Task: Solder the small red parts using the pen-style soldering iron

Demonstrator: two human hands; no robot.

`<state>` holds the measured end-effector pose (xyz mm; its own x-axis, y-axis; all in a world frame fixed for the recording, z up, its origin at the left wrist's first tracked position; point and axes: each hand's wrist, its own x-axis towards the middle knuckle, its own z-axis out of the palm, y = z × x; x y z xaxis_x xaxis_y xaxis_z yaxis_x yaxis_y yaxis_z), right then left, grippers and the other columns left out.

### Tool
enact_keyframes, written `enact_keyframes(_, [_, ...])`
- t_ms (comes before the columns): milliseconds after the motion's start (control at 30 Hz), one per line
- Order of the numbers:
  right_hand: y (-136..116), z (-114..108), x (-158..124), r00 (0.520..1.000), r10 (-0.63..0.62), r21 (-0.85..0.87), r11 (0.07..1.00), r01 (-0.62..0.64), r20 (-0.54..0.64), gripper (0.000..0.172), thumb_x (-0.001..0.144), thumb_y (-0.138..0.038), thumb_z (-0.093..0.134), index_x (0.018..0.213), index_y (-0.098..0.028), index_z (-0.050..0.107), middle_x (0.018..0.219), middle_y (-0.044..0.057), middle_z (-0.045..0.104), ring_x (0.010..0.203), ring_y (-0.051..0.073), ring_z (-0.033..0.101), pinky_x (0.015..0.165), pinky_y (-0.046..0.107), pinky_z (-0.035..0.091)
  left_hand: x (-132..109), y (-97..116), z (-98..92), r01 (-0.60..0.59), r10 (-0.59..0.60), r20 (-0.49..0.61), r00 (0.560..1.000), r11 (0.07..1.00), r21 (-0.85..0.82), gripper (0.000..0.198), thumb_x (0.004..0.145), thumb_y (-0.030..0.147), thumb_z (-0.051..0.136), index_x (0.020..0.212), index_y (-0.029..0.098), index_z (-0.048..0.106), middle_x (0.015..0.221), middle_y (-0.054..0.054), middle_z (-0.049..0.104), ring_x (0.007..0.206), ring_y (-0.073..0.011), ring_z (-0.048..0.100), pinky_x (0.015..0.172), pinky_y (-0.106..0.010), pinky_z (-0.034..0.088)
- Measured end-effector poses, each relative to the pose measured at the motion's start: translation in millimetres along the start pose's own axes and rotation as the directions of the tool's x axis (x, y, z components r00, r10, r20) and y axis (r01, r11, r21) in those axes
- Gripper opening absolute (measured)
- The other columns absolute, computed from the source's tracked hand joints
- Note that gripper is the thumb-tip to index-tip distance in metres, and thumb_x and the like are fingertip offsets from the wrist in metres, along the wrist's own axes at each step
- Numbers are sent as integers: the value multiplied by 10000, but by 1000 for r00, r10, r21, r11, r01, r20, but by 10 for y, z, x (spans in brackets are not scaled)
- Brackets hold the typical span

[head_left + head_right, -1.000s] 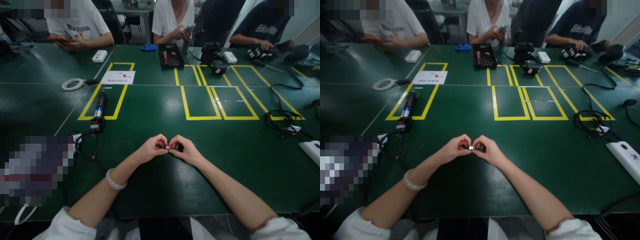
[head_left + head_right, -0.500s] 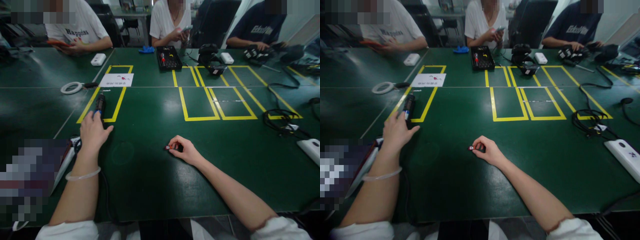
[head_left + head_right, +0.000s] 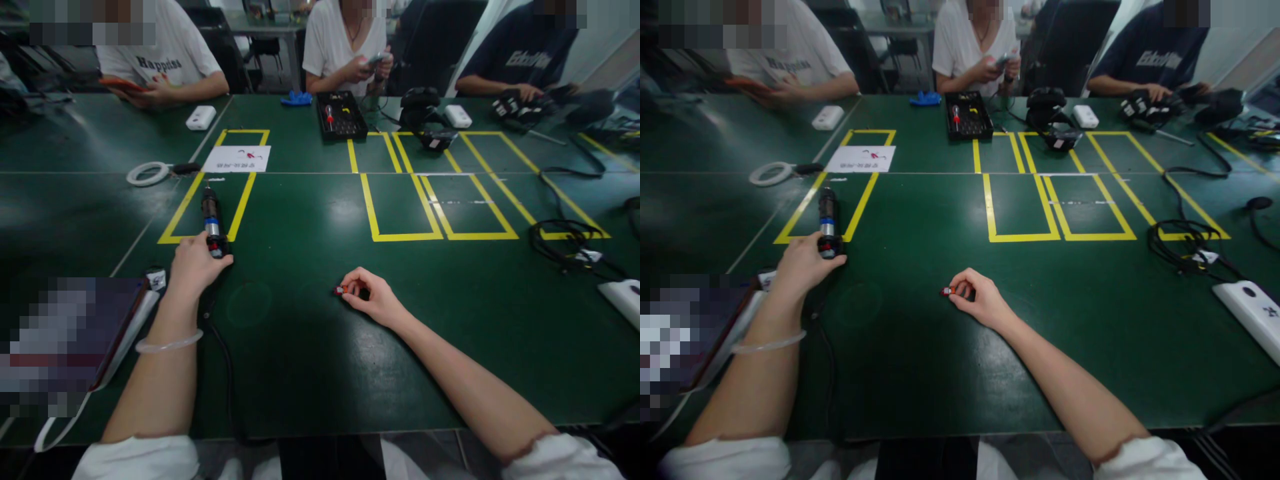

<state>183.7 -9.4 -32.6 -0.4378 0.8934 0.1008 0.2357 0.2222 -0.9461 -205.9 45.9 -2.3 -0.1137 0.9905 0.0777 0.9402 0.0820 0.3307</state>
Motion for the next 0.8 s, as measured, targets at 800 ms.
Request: enact_keyframes(800, [56,-59,15,978,-88,-275,961,34,-187,121,804,-158,623,907,-206,583,813,10,582,718,151,557,656,284,447,-885,1841,662,-341,363,104,926,922,-183,791,766,436,671,1443,184,349,1271,-142,476,1134,-313,481,910,-424,471])
